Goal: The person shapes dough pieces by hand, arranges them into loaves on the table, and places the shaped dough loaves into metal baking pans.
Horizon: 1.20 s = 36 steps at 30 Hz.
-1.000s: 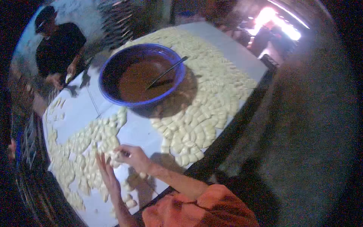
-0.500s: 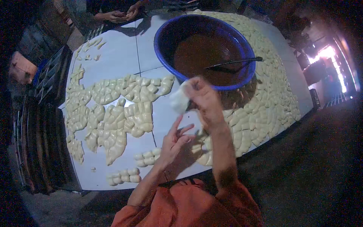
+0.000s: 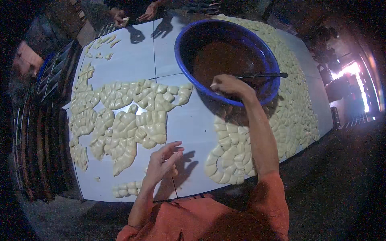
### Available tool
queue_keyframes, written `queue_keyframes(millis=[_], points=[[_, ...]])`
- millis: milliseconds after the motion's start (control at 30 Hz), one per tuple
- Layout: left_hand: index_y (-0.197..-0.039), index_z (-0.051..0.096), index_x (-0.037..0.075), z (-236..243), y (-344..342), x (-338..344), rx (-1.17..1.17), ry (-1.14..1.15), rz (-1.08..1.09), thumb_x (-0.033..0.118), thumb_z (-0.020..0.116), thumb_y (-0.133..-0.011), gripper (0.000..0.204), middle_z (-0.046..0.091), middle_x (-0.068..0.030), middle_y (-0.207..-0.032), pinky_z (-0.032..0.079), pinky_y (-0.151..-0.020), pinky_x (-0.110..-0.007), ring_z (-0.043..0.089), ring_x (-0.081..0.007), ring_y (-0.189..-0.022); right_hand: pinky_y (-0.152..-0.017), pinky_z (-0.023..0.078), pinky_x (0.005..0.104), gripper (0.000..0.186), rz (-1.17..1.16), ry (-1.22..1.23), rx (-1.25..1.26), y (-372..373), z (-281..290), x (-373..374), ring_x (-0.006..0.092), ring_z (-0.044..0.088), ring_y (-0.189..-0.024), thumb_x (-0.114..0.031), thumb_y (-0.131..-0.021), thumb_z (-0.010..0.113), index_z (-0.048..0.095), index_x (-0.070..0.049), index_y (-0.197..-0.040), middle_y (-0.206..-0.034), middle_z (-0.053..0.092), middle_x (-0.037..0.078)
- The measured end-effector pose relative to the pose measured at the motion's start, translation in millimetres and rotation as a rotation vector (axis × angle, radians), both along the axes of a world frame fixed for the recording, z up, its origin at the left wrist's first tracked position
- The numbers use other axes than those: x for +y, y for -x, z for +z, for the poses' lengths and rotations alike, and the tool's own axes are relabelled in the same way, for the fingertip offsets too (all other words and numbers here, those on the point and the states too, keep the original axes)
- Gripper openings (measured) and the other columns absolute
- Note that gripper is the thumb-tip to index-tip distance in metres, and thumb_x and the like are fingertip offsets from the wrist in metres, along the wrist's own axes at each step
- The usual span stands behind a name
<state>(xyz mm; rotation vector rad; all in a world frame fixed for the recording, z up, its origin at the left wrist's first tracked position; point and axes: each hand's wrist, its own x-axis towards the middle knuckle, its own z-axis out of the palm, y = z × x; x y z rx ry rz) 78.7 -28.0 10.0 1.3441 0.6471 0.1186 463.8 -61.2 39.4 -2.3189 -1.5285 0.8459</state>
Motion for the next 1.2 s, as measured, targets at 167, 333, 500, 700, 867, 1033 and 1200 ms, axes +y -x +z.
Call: queue_keyframes(millis=[167,333,500,700,867,1033,1200], points=[[-0.133,0.058,-0.003,-17.0,-8.7,3.0,-0.086,-0.047,0.053,0.019,0.064,-0.099,0.041,0.070,-0.0143,-0.116,0.052,-0.091,-0.030,0.066,-0.0157,-0.103,-0.063,0.051,0.0259,0.021,-0.414,-0.427,0.697,48.6,37.9,-3.7,0.0086,0.061,-0.072,-0.026,-0.100,0.061,0.061,-0.005,-0.101,-0.083,0.063,0.001],[-0.133,0.056,0.000,2.0,-56.7,-1.3,-0.345,0.241,0.151,0.032,0.053,-0.105,0.043,0.067,-0.0090,-0.121,0.051,-0.091,-0.032,0.065,-0.0167,-0.105,-0.061,0.053,0.0203,0.017,-0.515,-0.704,1.134,126.7,40.1,-17.5,0.0066,0.063,-0.071,-0.021,-0.100,0.063,0.057,-0.007,-0.108,-0.086,0.064,0.000],[-0.124,0.061,0.004,-0.9,-59.5,-5.9,-0.510,0.734,0.315,0.036,0.054,-0.104,0.039,0.068,-0.0044,-0.110,0.051,-0.089,-0.031,0.064,-0.0136,-0.099,-0.066,0.052,0.0189,0.017,-0.583,-0.721,1.341,184.4,0.8,-34.9,0.0047,0.063,-0.079,-0.018,-0.100,0.061,0.055,-0.008,-0.112,-0.096,0.063,0.000],[-0.114,0.066,0.000,-29.0,-17.5,19.8,-0.386,0.556,0.538,0.019,0.069,-0.096,0.026,0.071,-0.0064,-0.101,0.054,-0.083,-0.026,0.067,-0.0124,-0.090,-0.087,0.055,0.0328,0.036,-0.510,-0.662,1.314,225.0,-23.6,-47.9,0.0135,0.063,-0.100,-0.011,-0.092,0.067,0.053,-0.006,-0.125,-0.114,0.061,0.004],[-0.123,0.065,-0.005,-24.2,6.0,26.5,-0.319,0.447,0.471,0.015,0.072,-0.094,0.036,0.071,-0.0061,-0.101,0.054,-0.078,-0.022,0.066,-0.0102,-0.088,-0.094,0.055,0.0368,0.053,-0.355,-0.674,0.391,283.2,-24.1,-35.7,0.0251,0.059,-0.118,0.000,-0.082,0.073,0.057,-0.003,-0.132,-0.135,0.050,0.014],[-0.118,0.069,-0.003,-35.4,10.5,27.9,-0.316,0.282,0.543,0.019,0.073,-0.093,0.033,0.071,-0.0038,-0.096,0.052,-0.071,-0.021,0.063,-0.0074,-0.083,-0.076,0.053,0.0303,0.029,-0.334,-0.813,0.102,292.3,-49.6,-27.6,0.0206,0.065,-0.090,-0.002,-0.088,0.070,0.068,-0.002,-0.116,-0.106,0.063,0.013],[-0.118,0.069,0.002,-19.6,18.4,50.7,-0.191,0.266,0.389,0.030,0.075,-0.092,0.039,0.071,-0.0040,-0.102,0.053,-0.075,-0.025,0.065,-0.0107,-0.087,-0.077,0.048,0.0244,0.024,-0.598,-0.681,0.824,294.6,-47.5,-20.9,0.0102,0.060,-0.085,-0.010,-0.094,0.068,0.068,0.003,-0.114,-0.104,0.068,0.004]])
